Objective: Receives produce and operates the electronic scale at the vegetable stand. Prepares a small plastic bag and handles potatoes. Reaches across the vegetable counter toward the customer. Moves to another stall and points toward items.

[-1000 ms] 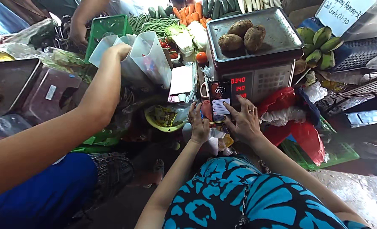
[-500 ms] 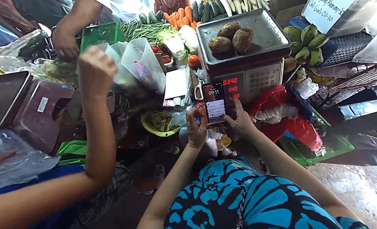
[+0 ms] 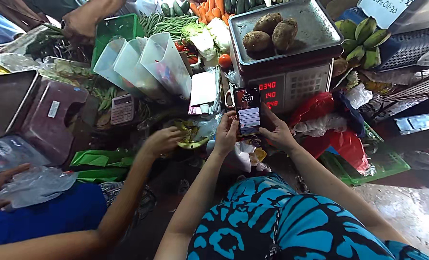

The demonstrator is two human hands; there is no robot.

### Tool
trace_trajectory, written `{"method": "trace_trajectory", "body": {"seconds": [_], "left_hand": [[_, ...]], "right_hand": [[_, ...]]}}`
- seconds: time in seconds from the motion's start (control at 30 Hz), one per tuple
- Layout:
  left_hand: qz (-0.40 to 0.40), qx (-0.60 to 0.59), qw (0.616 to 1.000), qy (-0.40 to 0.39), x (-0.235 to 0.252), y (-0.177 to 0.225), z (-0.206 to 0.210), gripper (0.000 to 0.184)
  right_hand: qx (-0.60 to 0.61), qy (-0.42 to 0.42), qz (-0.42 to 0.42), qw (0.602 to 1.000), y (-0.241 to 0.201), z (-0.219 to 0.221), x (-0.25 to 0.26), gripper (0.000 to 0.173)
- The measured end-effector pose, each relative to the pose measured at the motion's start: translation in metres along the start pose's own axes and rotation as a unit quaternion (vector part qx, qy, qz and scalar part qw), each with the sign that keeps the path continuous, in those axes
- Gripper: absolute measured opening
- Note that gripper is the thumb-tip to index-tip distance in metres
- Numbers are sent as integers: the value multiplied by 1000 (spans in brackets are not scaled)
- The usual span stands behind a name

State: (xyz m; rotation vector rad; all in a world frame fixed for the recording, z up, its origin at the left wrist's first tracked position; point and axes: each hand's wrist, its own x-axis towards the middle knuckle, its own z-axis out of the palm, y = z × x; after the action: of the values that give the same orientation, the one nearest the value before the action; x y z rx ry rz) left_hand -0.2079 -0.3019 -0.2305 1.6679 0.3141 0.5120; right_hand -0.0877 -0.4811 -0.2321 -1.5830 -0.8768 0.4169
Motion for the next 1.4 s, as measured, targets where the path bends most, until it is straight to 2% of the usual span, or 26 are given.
{"method": "trace_trajectory", "body": {"seconds": [0.13,0.33,0.53,0.93,1.0,1.1,1.17,1.23,1.33,1.37,1.4], "left_hand": [[9,2,1000,7,1,-3,1,32],[17,-14,1000,5,3,-2,2,35],[21,-15,1000,10,4,-2,1,33],[18,-20,1000,10,2,-2,1,33],[23,-17,1000,13,3,-1,1,32],[34,-20,999,20,1,-4,2,31],[41,-39,998,32,0,-5,4,23],[44,-58,996,43,-1,-5,6,21],[50,-62,996,51,-2,-7,7,26],[54,-62,995,51,-3,-7,7,25],[58,-62,995,49,-3,-7,7,22]], "right_hand": [[-40,15,-24,999,6,2,-4,80],[-39,23,-31,998,10,2,-3,90],[-114,31,-52,992,7,6,-4,76],[-184,29,-46,981,-1,9,-20,76],[-228,82,-84,967,-1,8,-35,69],[-300,239,-115,916,13,-8,-73,57],[-349,359,-80,862,30,-30,-99,63],[-380,421,5,824,46,-58,-123,78],[-388,439,176,791,60,-98,-146,92],[-381,434,202,791,58,-108,-150,92],[-384,431,189,794,51,-113,-150,91]]}}
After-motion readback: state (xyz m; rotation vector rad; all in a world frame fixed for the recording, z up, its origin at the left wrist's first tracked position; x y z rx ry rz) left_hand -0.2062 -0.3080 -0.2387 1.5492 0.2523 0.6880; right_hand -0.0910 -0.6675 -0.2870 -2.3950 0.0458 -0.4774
